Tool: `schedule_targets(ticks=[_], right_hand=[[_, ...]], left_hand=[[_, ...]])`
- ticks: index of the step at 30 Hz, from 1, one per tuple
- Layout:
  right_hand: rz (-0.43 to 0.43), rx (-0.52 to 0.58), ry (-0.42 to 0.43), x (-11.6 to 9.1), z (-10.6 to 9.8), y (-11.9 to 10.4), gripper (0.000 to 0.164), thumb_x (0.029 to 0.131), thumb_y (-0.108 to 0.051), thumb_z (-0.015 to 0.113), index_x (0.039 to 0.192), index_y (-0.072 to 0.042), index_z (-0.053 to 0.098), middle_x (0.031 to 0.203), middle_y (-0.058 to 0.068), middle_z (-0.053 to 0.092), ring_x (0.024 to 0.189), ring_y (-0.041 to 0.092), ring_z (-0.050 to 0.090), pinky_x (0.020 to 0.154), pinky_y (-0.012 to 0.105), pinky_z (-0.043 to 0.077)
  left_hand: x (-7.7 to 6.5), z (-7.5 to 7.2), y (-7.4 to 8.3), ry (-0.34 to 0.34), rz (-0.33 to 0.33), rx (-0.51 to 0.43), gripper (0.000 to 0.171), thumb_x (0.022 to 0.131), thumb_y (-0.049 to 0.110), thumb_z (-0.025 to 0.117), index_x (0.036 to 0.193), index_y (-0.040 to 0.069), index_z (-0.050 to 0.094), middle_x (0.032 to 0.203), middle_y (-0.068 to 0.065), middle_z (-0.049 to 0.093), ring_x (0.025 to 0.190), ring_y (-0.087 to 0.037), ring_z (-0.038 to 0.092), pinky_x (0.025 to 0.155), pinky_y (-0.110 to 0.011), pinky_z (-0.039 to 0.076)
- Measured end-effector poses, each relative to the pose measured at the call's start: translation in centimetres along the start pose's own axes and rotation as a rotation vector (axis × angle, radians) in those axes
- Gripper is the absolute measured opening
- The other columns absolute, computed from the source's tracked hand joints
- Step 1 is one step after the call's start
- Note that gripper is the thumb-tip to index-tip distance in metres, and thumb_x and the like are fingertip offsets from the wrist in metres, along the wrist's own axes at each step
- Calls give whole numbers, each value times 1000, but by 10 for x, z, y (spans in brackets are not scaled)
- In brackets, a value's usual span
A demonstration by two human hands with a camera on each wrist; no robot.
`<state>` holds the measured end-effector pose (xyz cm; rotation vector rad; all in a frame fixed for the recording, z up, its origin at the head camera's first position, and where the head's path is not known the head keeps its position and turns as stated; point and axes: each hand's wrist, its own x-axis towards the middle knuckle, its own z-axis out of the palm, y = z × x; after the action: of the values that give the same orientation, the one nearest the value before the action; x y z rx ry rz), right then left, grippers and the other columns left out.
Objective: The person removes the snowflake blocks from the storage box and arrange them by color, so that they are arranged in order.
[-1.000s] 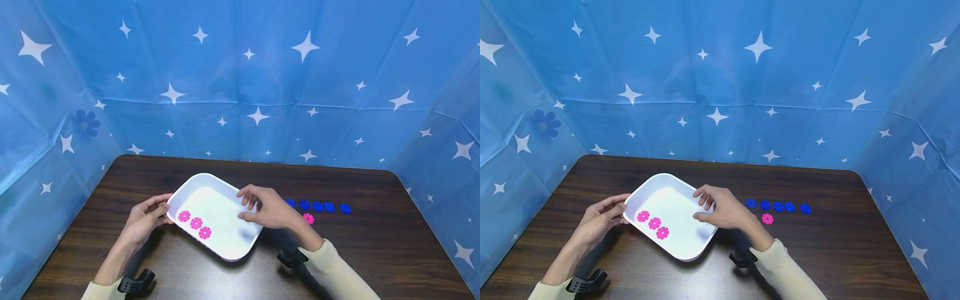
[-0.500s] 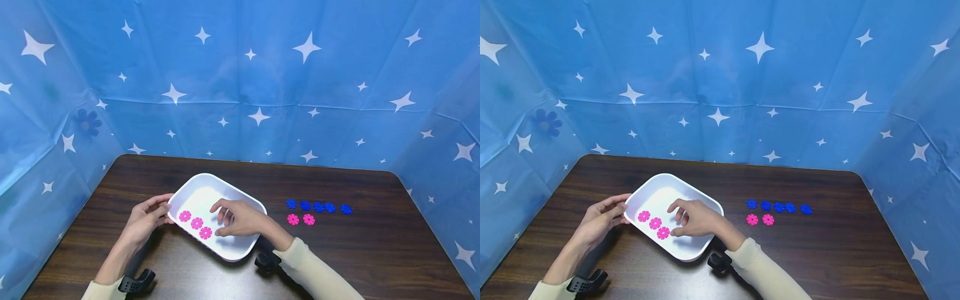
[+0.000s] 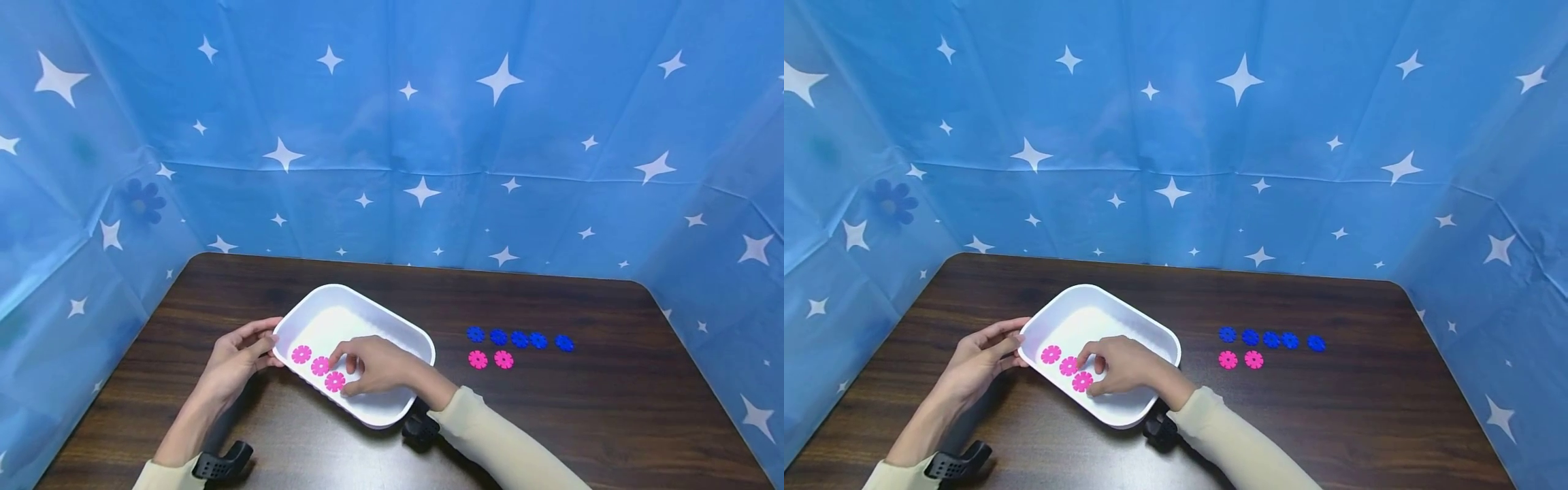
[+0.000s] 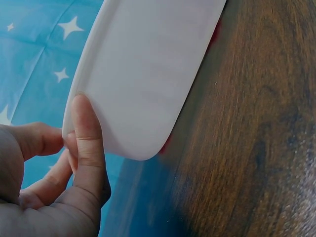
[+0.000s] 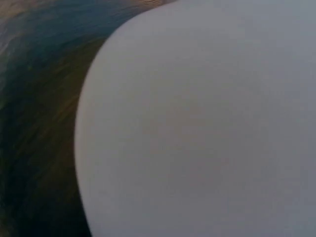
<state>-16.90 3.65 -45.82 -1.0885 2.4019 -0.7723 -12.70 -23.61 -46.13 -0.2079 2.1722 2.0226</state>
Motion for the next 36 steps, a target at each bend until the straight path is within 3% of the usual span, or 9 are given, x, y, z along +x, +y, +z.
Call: schedule_targets(ticks=[4,10,17,23,36], right_hand=[[-19,-87,4,2,3,-2,37,85,-25,84,120,-23,71,92,-1,63,75,3,48,70,14,39],[-29,-107,29,2,3,-2,24,84,-22,83,107,-19,73,90,0,64,73,2,46,69,12,38],[-11,-11,57,1,2,1,23,81,-14,84,97,-16,68,89,1,66,73,3,49,68,13,40],[-36,83,71,-1,-1,2,16,83,-2,76,93,-11,67,78,-3,66,68,0,51,65,13,44],[-60,116,116,-14,-18,0,10,87,-3,71,94,-9,72,73,-5,64,67,-3,53,66,13,49]], left_hand=[[0,-1,0,9,-1,4,45,104,15,60,146,-1,50,123,-16,53,92,-15,66,82,-27,64],[1,0,0,14,-7,4,45,104,14,60,146,0,50,119,-13,53,92,-14,66,82,-27,64],[2,0,0,17,-7,4,44,104,14,60,145,0,51,118,-13,54,91,-14,66,82,-27,64],[3,2,-1,10,-5,-10,44,104,13,60,145,-1,51,118,-13,54,91,-15,67,81,-27,64],[1,-1,-1,15,-20,-3,45,104,13,60,146,1,51,121,-15,54,90,-15,66,82,-26,64]])
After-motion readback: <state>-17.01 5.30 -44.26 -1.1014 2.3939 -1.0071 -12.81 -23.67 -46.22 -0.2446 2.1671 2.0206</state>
